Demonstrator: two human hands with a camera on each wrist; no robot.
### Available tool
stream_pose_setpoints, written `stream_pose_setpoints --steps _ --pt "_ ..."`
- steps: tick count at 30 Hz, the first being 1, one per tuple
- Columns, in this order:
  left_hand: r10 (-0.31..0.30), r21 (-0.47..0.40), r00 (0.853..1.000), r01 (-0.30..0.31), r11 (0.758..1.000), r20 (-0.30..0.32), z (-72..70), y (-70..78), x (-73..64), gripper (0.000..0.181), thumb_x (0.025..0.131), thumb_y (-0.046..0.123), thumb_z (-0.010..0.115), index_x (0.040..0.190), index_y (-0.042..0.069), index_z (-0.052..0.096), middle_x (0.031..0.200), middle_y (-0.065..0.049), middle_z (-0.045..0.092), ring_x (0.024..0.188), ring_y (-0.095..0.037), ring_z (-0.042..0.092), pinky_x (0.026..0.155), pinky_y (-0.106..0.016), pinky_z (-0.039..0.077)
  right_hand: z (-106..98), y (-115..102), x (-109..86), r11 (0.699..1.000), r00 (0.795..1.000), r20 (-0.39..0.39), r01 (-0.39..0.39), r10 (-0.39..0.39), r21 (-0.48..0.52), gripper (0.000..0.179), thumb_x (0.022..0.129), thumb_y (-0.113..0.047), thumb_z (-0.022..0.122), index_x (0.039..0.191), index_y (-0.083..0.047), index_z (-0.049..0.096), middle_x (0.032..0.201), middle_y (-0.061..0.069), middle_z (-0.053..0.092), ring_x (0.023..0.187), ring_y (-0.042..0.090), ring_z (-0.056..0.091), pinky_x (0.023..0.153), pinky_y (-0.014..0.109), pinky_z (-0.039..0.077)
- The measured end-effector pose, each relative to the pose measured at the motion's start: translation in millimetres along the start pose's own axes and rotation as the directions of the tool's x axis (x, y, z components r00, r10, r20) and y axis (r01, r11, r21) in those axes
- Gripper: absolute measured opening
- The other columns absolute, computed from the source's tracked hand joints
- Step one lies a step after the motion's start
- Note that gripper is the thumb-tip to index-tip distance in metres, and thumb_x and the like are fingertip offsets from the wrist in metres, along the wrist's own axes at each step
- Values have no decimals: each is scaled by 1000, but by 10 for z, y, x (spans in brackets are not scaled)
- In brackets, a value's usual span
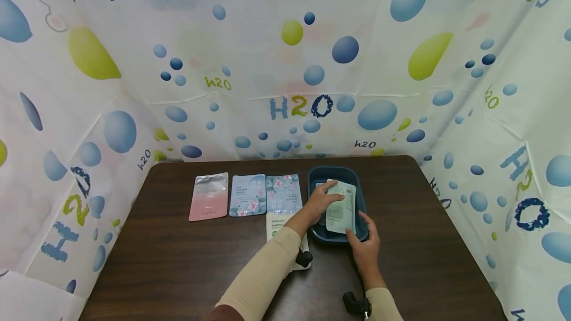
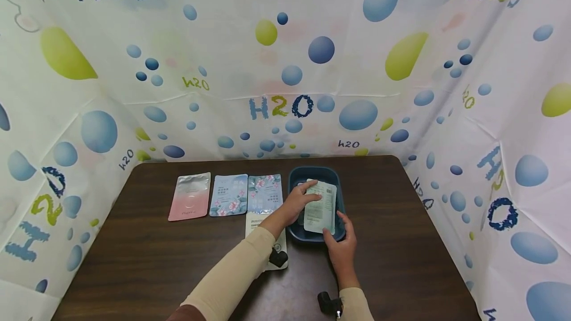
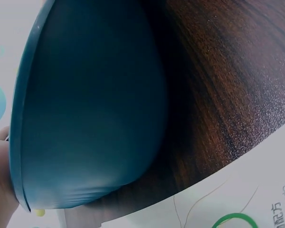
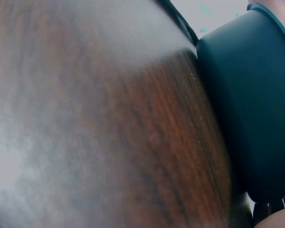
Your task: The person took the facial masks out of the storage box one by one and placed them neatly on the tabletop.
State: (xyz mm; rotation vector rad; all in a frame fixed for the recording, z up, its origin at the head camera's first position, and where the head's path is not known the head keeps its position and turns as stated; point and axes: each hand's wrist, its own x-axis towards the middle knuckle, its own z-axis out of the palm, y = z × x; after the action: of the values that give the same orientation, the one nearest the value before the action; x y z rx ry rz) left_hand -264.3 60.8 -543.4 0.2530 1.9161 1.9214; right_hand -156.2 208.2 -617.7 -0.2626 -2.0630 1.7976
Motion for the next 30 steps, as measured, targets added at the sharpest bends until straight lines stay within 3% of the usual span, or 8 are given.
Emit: stream_pose_setpoints --steps 8,14,25,30 --pt "35 -87 999 -35 996 -1 -22 -9 -1 63 100 20 64 158 12 39 169 -11 27 156 -33 27 123 -53 31 7 -361 -100 1000 1000 24 8 -8 5 57 89 7 70 143 6 51 152 26 45 146 39 32 120 68 20" --pt "37 -140 999 -37 990 -3 -39 -6 -18 61 100 20 63 157 15 42 170 -9 25 156 -31 25 125 -52 29 -2 -369 -106 999 1000 25 -2 1 33 57 89 5 71 143 4 52 153 24 45 148 37 31 121 65 19" --pt "48 -275 998 -37 961 33 -78 5 -16 61 103 18 56 160 11 34 163 -13 38 143 -30 48 119 -48 39 -22 -408 -110 999 999 34 -15 14 31 58 89 4 72 143 4 51 154 24 44 148 37 32 120 64 22" --pt "57 -310 998 -42 950 41 -93 12 -16 61 103 15 52 161 10 32 165 -14 35 147 -32 43 121 -49 36 -26 -404 -110 999 999 34 -21 20 30 57 89 3 72 143 3 52 154 24 44 148 37 32 121 64 21"
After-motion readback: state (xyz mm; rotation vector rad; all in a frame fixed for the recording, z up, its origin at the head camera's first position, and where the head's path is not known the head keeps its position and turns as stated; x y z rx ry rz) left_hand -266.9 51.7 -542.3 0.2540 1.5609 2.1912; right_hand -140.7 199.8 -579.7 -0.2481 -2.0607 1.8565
